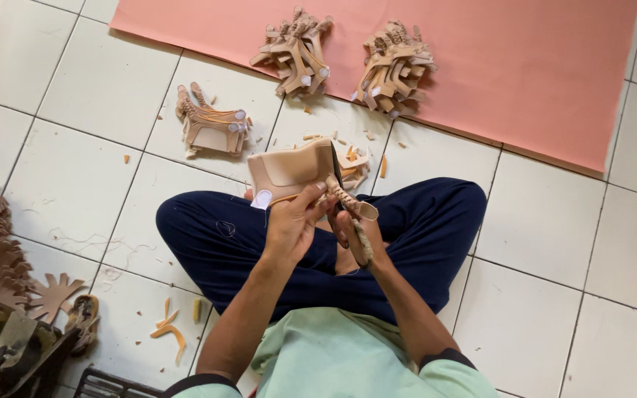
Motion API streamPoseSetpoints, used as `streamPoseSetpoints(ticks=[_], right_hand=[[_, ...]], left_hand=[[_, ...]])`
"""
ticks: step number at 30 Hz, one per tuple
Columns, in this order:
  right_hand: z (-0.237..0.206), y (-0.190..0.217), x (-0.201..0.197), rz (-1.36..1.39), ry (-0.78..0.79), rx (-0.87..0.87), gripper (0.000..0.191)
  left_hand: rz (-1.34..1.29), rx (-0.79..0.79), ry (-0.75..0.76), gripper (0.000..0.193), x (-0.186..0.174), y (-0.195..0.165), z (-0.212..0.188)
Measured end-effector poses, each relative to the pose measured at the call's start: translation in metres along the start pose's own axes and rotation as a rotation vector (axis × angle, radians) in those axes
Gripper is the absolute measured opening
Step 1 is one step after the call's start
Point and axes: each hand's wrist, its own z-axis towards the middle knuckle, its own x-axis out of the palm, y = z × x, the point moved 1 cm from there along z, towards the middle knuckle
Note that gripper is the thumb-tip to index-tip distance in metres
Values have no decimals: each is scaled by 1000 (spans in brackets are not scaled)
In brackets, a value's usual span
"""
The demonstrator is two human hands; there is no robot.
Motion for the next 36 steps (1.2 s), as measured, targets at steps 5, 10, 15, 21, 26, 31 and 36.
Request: streamPoseSetpoints(ticks=[5,10,15,21,26,31,36], right_hand=[[-5,-12,0,158,-84,113,50],[-8,-18,0,256,-91,-21,44],[2,-8,-10,94,-293,48,41],[23,23,-13,-118,-284,-77,31],[23,24,-7,42,-274,-110,26],[17,6,7,14,-222,-50,24],[9,-6,29,-1,-73,-46,27]], left_hand=[[-57,32,5,14,6,5,-4],[-60,-61,11,15,0,0,0],[186,-17,84,19,-7,-16,-6],[974,183,245,22,1,-33,-14],[2344,-17,553,30,-54,-45,-72],[2040,815,621,23,-112,-9,-155],[2074,-145,460,18,-135,13,-175]])
